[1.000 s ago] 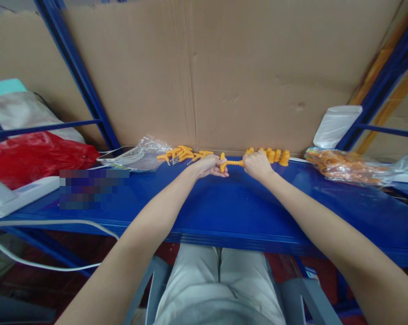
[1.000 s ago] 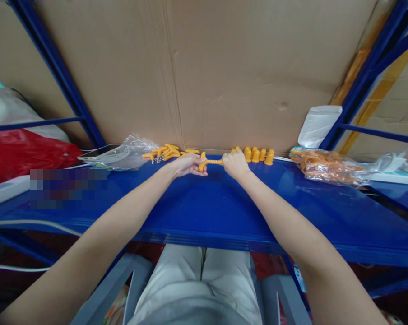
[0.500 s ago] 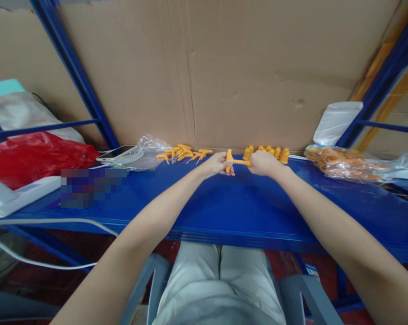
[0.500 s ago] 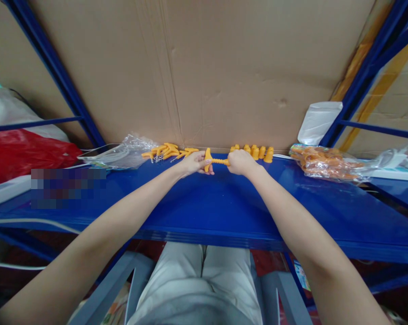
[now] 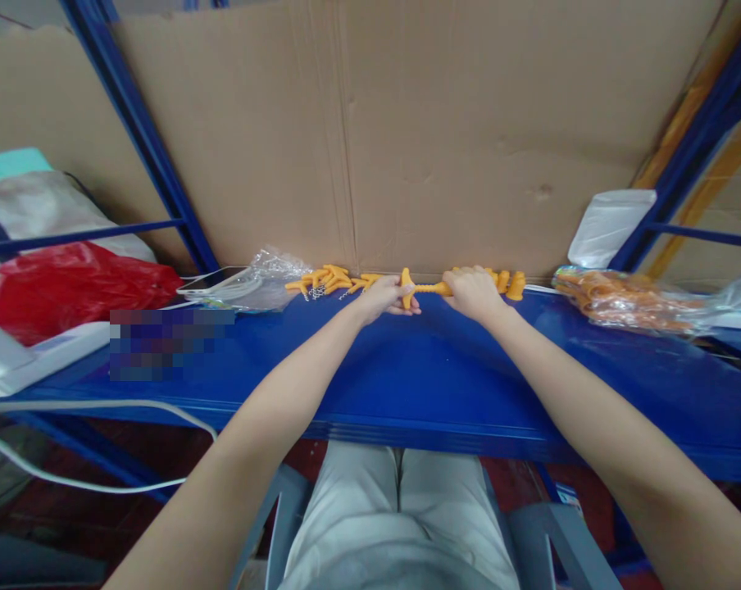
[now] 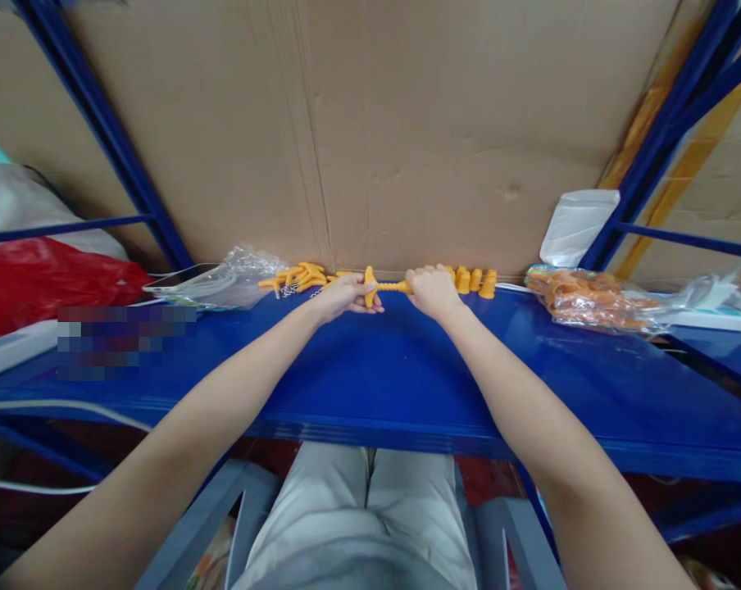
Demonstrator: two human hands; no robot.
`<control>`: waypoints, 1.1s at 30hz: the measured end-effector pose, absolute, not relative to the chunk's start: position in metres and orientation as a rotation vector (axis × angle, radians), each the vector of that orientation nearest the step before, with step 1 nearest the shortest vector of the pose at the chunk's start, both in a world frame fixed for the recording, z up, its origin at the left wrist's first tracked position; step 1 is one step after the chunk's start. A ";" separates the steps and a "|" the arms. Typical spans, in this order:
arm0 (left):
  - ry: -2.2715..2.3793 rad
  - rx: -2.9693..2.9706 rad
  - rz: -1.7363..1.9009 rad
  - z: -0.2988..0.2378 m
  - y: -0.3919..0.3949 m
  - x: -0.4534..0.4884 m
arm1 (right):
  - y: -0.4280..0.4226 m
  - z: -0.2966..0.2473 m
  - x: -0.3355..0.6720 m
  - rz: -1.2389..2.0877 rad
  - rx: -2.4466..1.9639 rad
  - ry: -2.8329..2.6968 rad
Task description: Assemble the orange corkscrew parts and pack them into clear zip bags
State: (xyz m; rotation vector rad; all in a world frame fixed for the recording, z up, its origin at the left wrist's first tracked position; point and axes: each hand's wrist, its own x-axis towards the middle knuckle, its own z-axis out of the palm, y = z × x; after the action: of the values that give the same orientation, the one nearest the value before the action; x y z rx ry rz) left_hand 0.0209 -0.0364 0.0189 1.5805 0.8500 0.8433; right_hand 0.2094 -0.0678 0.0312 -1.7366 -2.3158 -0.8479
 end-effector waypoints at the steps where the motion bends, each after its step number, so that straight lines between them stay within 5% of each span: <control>1: 0.872 1.539 0.826 0.020 -0.037 0.019 | -0.068 0.031 0.208 -0.879 -1.707 -2.328; 33: 0.798 1.747 0.834 0.019 -0.038 0.025 | -0.068 0.030 0.215 -0.718 -1.825 -2.368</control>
State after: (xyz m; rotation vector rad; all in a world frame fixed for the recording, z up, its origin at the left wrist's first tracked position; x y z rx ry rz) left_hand 0.0245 -0.0380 0.0186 1.7469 0.7979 0.8335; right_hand 0.2155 -0.0677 0.0300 -1.8247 -2.3681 -0.7185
